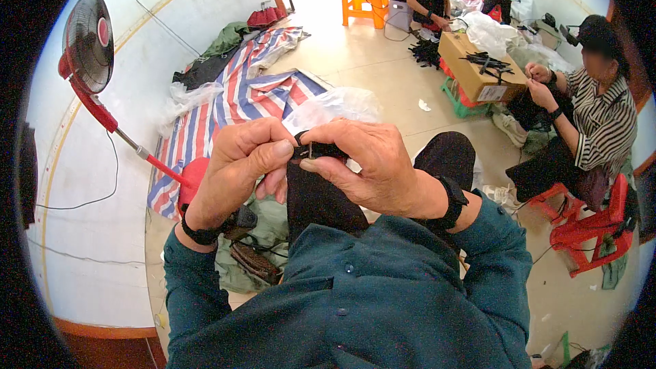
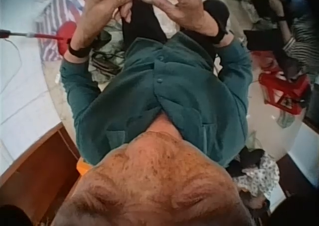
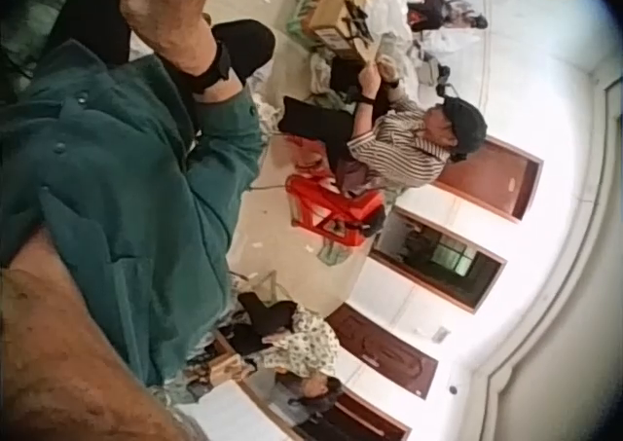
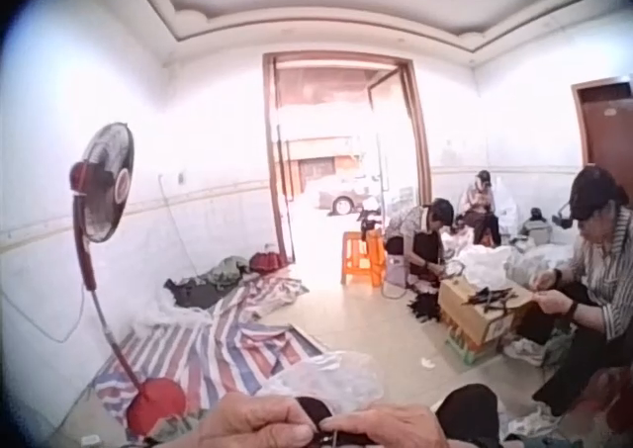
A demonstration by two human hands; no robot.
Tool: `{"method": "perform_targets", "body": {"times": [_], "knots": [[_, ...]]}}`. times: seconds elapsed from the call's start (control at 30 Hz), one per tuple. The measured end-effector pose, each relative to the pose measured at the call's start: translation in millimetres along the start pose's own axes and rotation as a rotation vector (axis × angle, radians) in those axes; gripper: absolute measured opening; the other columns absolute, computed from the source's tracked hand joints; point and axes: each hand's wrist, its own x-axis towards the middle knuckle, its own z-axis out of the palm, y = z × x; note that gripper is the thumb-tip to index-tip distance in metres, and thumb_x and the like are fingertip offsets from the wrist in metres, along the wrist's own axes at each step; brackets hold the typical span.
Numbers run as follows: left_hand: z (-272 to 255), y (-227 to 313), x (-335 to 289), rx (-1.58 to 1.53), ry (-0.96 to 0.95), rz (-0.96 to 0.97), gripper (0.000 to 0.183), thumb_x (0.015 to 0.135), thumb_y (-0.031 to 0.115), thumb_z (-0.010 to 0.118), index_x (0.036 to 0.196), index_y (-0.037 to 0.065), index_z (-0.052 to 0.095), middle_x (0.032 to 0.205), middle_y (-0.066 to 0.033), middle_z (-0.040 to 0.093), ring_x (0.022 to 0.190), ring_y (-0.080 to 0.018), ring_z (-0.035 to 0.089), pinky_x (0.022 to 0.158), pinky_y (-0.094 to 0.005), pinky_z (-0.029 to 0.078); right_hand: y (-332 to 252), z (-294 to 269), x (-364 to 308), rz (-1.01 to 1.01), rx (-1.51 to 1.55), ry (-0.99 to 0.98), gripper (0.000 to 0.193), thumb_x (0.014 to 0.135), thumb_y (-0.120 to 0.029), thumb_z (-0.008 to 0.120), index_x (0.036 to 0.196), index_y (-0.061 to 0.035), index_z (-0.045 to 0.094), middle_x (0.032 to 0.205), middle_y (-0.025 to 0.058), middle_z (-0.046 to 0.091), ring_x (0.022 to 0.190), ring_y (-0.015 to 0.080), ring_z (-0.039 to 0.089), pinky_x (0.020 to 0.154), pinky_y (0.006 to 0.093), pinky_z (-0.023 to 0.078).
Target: Manually assembling black shoe straps by threading them through small buckles or connectors.
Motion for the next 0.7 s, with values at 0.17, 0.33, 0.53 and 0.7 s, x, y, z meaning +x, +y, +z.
{"method": "perform_targets", "body": {"times": [0.17,0.33,0.53,0.7], "knots": [[1.5,-7.9,-6.9,-0.049,0.059,-0.003,0.021,0.092,0.018,0.047,0.080,0.001,0.053,0.054,0.0004,0.049,0.043,-0.0039,0.045,0.040,-0.0169,0.033,-5.2,6.5,-4.4,0.081,0.072,0.042,0.027,0.069,-0.005,0.070,0.092,-0.0014,0.058,0.074,0.0099,0.061,0.060,0.0226,0.059,0.054,0.0283,0.046],[6.7,-6.9,-11.8,0.046,0.104,0.085,0.019,0.091,0.016,0.048,0.082,0.001,0.054,0.055,-0.0002,0.050,0.045,-0.0038,0.045,0.041,-0.0170,0.033,-6.0,10.2,-7.0,-0.140,-0.172,0.122,0.032,0.066,-0.002,0.071,0.095,0.0011,0.057,0.075,0.0119,0.061,0.059,0.0211,0.058,0.052,0.0274,0.044],[2.5,-5.7,-15.9,0.127,0.135,0.116,0.018,0.091,0.014,0.048,0.083,0.000,0.054,0.056,-0.0006,0.051,0.046,-0.0039,0.046,0.041,-0.0173,0.034,-0.2,21.4,-4.9,-0.172,-0.127,0.170,0.036,0.063,-0.004,0.071,0.096,0.0020,0.056,0.073,0.0118,0.058,0.062,0.0234,0.059,0.051,0.0301,0.046],[-1.1,-4.6,-21.2,0.092,0.105,0.071,0.017,0.091,0.014,0.047,0.086,-0.001,0.055,0.057,-0.0012,0.052,0.047,-0.0049,0.048,0.041,-0.0178,0.036,-1.6,25.0,-7.0,-0.220,-0.162,0.158,0.038,0.062,-0.004,0.072,0.097,0.0022,0.056,0.074,0.0117,0.058,0.062,0.0239,0.059,0.052,0.0307,0.046]]}}
